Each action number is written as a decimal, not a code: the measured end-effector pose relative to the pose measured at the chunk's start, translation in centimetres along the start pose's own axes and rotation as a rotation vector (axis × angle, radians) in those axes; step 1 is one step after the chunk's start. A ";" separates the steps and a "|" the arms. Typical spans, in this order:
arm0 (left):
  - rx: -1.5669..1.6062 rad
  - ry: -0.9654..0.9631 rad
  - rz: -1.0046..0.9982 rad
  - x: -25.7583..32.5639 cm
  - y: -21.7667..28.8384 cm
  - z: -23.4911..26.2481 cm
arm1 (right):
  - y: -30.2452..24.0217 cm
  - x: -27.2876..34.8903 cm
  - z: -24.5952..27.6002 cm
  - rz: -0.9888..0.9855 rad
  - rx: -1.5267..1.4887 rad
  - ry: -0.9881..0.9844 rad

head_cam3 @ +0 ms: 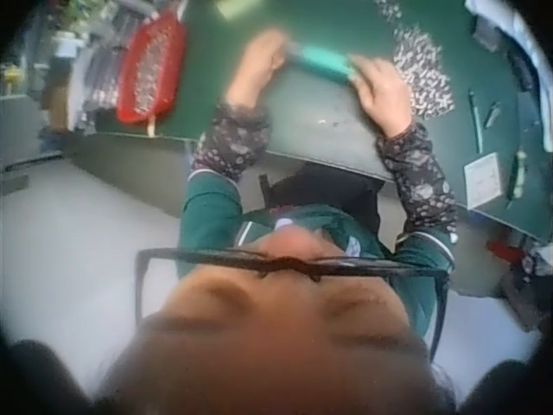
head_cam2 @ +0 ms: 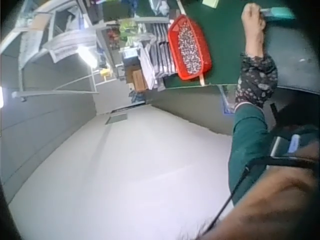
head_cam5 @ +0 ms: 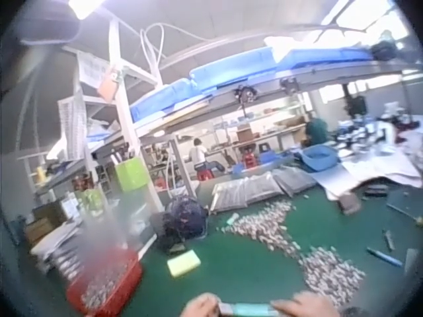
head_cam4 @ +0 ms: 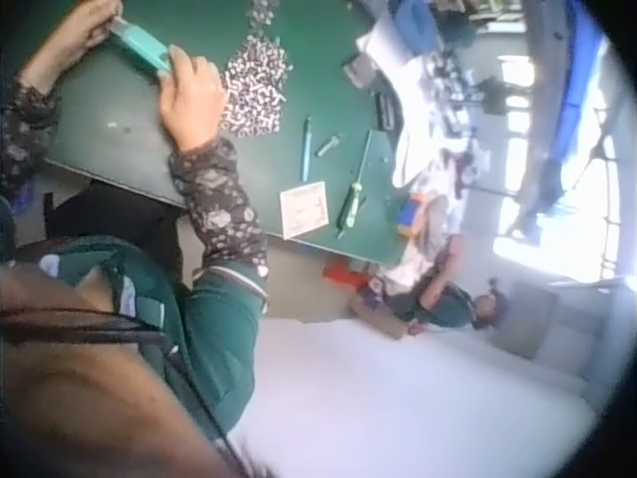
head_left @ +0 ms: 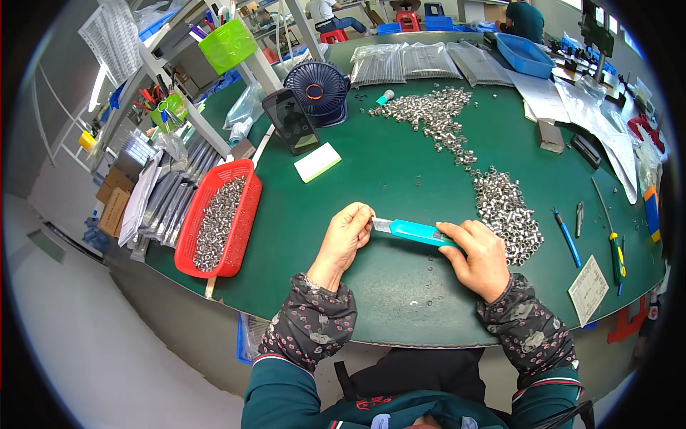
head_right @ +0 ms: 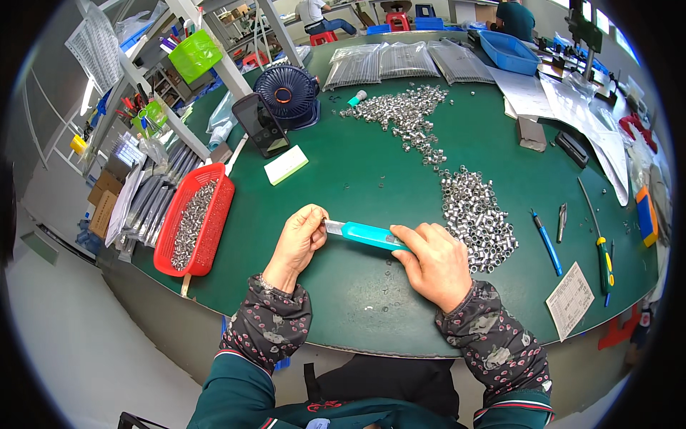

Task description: The person is using a utility knife to inspect or clean small metal components on a workbench in a factory setting.

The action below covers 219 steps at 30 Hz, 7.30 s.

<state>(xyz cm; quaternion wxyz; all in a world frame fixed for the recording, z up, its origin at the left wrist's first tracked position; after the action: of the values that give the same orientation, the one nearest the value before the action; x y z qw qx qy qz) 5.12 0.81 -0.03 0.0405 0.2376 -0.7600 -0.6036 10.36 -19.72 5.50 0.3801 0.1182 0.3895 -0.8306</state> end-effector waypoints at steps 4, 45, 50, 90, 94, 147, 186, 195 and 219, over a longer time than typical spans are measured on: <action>0.004 -0.032 0.011 0.0 0.0 0.1 | -0.1 0.0 -0.1 0.004 0.012 -0.005; 0.102 -0.258 0.423 1.6 -0.9 -0.5 | -2.4 0.0 2.4 0.417 0.371 0.275; 0.111 -0.221 0.326 1.2 -0.5 -0.6 | -2.6 0.0 2.7 0.436 0.363 0.287; 0.380 -0.039 0.029 0.1 -0.5 -0.3 | -0.5 -0.2 1.8 0.035 0.023 0.207; 0.408 -0.011 0.051 0.1 -0.6 -0.1 | 0.1 -0.6 2.5 -0.007 0.150 0.279; -0.950 -0.158 -0.616 -0.7 11.9 0.7 | 8.4 -2.5 4.2 -0.624 -0.999 0.371; 0.290 -0.021 -0.071 -1.0 1.1 -1.0 | 2.2 -0.4 -0.6 -0.269 -0.320 -0.295; 0.222 -0.045 -0.066 -0.9 0.9 -1.0 | 2.6 -0.3 -1.6 -0.292 -0.336 -0.318; 0.059 0.005 -0.033 -0.7 0.0 -0.7 | 0.2 -0.2 0.6 -0.062 0.147 0.001</action>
<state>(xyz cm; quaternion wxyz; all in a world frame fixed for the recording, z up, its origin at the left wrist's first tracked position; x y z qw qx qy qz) 6.01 0.49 0.27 0.0254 0.2526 -0.7734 -0.5808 10.66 -20.11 5.88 0.3443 0.1339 0.3311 -0.8682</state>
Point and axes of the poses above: each hand's wrist, its own x-axis away from the middle knuckle, its own z-axis out of the back of the hand, y = z × x, the point moved 6 cm from there along -x, towards the middle knuckle, and after that the axes turned 14 degrees about -z, right-handed, at the moved point
